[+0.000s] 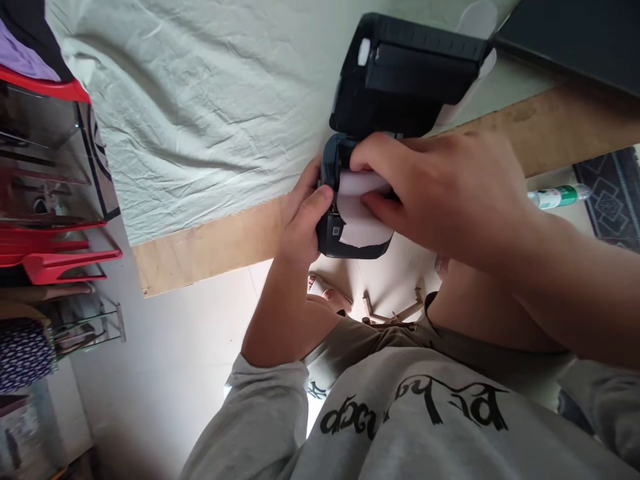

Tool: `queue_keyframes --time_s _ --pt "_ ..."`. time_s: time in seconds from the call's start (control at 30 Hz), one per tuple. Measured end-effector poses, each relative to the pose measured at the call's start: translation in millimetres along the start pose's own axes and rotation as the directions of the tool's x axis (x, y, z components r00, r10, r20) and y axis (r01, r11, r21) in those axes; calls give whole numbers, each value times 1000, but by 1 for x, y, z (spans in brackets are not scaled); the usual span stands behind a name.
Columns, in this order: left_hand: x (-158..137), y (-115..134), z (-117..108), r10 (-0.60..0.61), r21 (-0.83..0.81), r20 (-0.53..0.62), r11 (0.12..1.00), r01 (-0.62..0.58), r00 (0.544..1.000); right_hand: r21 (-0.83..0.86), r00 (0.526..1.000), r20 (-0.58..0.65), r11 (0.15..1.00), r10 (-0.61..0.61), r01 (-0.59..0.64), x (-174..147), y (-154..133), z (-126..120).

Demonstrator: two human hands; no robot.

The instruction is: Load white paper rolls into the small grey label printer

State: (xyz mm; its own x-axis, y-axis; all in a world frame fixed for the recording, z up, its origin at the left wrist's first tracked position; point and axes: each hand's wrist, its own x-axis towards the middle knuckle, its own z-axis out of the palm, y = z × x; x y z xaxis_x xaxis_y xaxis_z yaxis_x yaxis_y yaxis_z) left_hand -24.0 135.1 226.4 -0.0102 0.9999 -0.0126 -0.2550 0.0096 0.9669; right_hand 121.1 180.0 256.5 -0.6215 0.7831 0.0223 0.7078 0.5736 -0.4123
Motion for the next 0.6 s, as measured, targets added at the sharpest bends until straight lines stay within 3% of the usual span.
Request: queue_keyframes --time_s 0.1,0.17,0.27,0.33,0.4,0.5,0.6 --pt "-1 -2 -2 -11 -35 -27 999 10 1000 99 995 8 990 -98 96 -3 7 -13" --pt "-1 -3 -3 -27 -64 -63 998 23 998 311 991 -27 941 -134 135 -8 10 -24" --pt "0 -5 -4 -48 -142 -107 989 32 993 659 994 -107 749 14 61 -13 17 -30" --pt "1 -5 -3 -61 -183 -112 982 39 992 740 987 -122 672 104 21 -14 24 -26" --pt "3 -4 -2 -66 -187 -107 981 45 992 654 975 -202 754 92 64 -14 32 -18" --pt "5 -4 -1 -55 -170 -116 985 35 992 295 948 -315 944 -49 147 -14 43 -8" --pt "6 -4 -2 -48 -151 -125 988 29 991 34 957 -266 991 -119 132 -12 50 0"
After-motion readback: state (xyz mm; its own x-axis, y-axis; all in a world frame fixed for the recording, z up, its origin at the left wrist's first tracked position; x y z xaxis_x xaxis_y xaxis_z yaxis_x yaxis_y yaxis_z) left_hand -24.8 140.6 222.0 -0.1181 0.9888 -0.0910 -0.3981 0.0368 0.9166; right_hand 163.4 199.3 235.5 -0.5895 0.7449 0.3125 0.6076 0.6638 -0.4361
